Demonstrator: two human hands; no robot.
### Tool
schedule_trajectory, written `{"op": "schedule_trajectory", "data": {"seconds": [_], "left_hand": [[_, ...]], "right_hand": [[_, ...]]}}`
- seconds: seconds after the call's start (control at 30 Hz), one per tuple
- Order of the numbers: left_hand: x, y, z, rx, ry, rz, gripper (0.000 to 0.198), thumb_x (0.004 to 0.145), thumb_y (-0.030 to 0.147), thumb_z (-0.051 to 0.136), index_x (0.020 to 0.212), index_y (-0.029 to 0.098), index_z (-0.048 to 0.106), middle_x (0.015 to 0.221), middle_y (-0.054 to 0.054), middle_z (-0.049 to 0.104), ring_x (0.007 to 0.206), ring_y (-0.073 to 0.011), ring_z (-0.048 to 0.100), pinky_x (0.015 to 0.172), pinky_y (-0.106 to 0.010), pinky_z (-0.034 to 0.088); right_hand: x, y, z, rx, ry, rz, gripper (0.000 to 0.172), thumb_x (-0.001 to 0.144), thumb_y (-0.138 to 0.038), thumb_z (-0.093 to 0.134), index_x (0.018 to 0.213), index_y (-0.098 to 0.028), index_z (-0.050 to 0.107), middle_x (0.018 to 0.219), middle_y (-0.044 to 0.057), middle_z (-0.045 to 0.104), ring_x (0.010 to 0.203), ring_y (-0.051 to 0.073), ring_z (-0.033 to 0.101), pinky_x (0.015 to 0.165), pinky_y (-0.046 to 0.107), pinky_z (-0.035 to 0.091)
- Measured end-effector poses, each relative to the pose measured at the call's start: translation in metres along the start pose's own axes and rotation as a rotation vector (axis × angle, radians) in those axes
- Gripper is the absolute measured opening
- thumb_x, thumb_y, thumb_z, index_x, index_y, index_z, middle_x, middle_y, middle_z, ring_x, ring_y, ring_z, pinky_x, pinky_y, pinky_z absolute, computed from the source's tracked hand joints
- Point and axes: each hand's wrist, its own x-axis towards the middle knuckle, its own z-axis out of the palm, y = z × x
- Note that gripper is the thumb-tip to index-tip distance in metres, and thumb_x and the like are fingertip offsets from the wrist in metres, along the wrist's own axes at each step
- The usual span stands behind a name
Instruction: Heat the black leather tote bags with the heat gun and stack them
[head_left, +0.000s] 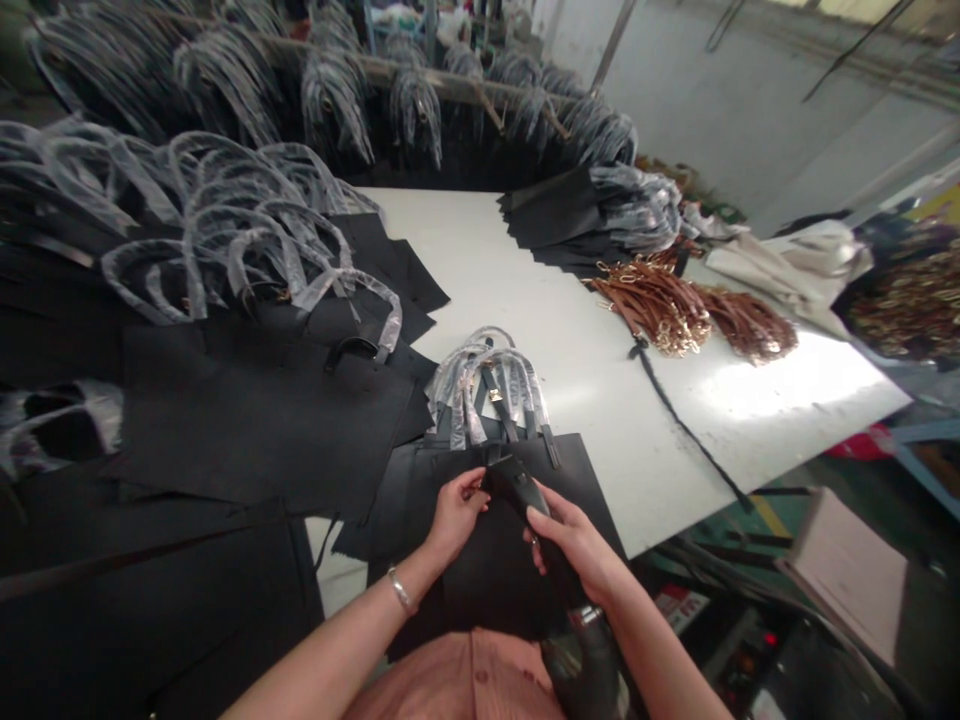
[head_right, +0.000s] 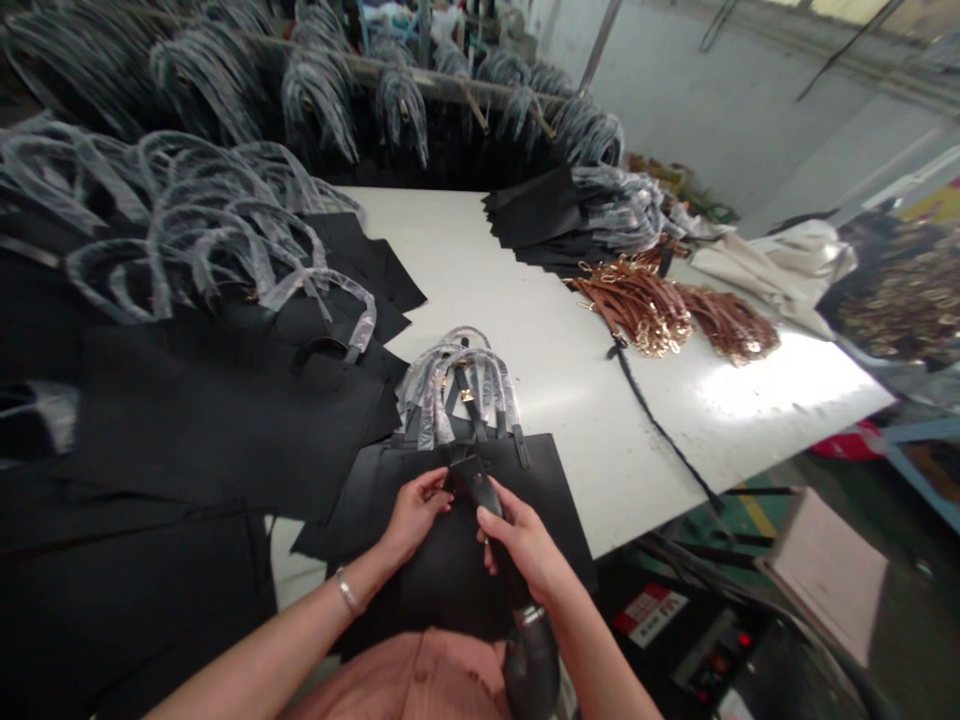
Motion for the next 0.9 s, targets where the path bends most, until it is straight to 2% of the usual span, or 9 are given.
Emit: {"op": "schedule_trajectory", "data": {"seconds": [0.07,0.13,0.3,0.5,0.6,0.67,0.77,0.83,0.9], "left_hand": [[-0.001,0.000,0.001,-0.070,-0.007,-0.033,0.051,0.066,0.021,0.070,0.117,0.013,0.067,0.081,-0.003,0.070,0.066,-0.0140,0.064,0.058,-0.024,0.052],[-0.004,-0.001,0.003,-0.093,-0.028,-0.064,0.054,0.064,0.022,0.072,0.116,0.011,0.066,0.077,-0.003,0.069,0.063,-0.0134,0.063,0.056,-0.024,0.052],[-0.010,-0.006,0.003,-0.182,0.014,-0.167,0.057,0.058,0.022,0.075,0.114,0.011,0.064,0.077,-0.003,0.068,0.067,-0.0148,0.065,0.057,-0.025,0.053],[-0.012,-0.012,0.002,-0.079,-0.010,-0.092,0.049,0.066,0.028,0.074,0.112,0.013,0.067,0.081,-0.004,0.070,0.063,-0.0127,0.062,0.057,-0.025,0.050],[-0.003,0.004,-0.004,-0.054,-0.066,-0.103,0.053,0.065,0.028,0.077,0.114,0.011,0.067,0.075,-0.003,0.069,0.060,-0.0131,0.060,0.055,-0.025,0.049],[0.008,0.020,-0.012,-0.207,-0.067,-0.102,0.057,0.068,0.034,0.077,0.119,0.012,0.062,0.083,-0.006,0.072,0.068,-0.0160,0.065,0.064,-0.029,0.054],[0.024,0.036,-0.027,-0.386,0.073,0.014,0.048,0.082,0.048,0.064,0.118,0.016,0.058,0.106,-0.012,0.071,0.089,-0.0203,0.070,0.083,-0.037,0.056],[0.029,0.033,-0.036,-0.153,0.179,0.103,0.039,0.083,0.047,0.062,0.109,0.017,0.060,0.108,-0.012,0.068,0.091,-0.0206,0.068,0.085,-0.038,0.056],[0.028,0.022,-0.041,0.276,0.203,0.205,0.031,0.081,0.036,0.065,0.106,0.019,0.063,0.111,-0.011,0.065,0.085,-0.0191,0.066,0.084,-0.038,0.056]], "right_hand": [[-0.002,0.000,0.001,-0.015,-0.030,0.031,0.075,0.081,-0.044,0.071,0.148,-0.023,0.042,0.070,-0.003,0.062,0.047,0.009,0.055,0.044,0.021,0.044],[-0.001,0.001,0.002,-0.024,-0.052,0.064,0.076,0.081,-0.043,0.071,0.147,-0.022,0.043,0.071,-0.002,0.062,0.047,0.010,0.056,0.044,0.021,0.044],[0.005,-0.002,-0.002,-0.003,0.094,-0.014,0.077,0.081,-0.045,0.070,0.149,-0.022,0.040,0.068,-0.004,0.059,0.046,0.010,0.054,0.042,0.021,0.042],[-0.005,0.001,-0.006,-0.092,-0.052,0.113,0.077,0.080,-0.043,0.072,0.148,-0.022,0.042,0.071,-0.003,0.062,0.045,0.009,0.054,0.043,0.021,0.043],[0.001,0.001,0.000,-0.040,0.015,0.061,0.077,0.080,-0.045,0.071,0.147,-0.021,0.042,0.069,-0.004,0.060,0.045,0.009,0.054,0.043,0.021,0.043],[0.010,-0.001,0.002,-0.027,0.094,-0.009,0.079,0.081,-0.045,0.070,0.149,-0.022,0.040,0.069,-0.004,0.060,0.047,0.009,0.055,0.044,0.022,0.044],[0.023,-0.004,0.000,-0.121,0.109,-0.051,0.076,0.082,-0.043,0.070,0.149,-0.025,0.040,0.070,-0.005,0.060,0.047,0.009,0.054,0.043,0.022,0.044],[0.031,-0.003,-0.002,-0.201,0.072,-0.035,0.072,0.082,-0.041,0.069,0.148,-0.026,0.043,0.070,-0.005,0.060,0.045,0.009,0.054,0.042,0.022,0.044],[0.037,-0.002,-0.002,-0.271,0.046,0.001,0.068,0.083,-0.040,0.068,0.147,-0.028,0.046,0.068,-0.005,0.059,0.044,0.009,0.054,0.041,0.022,0.044]]}}
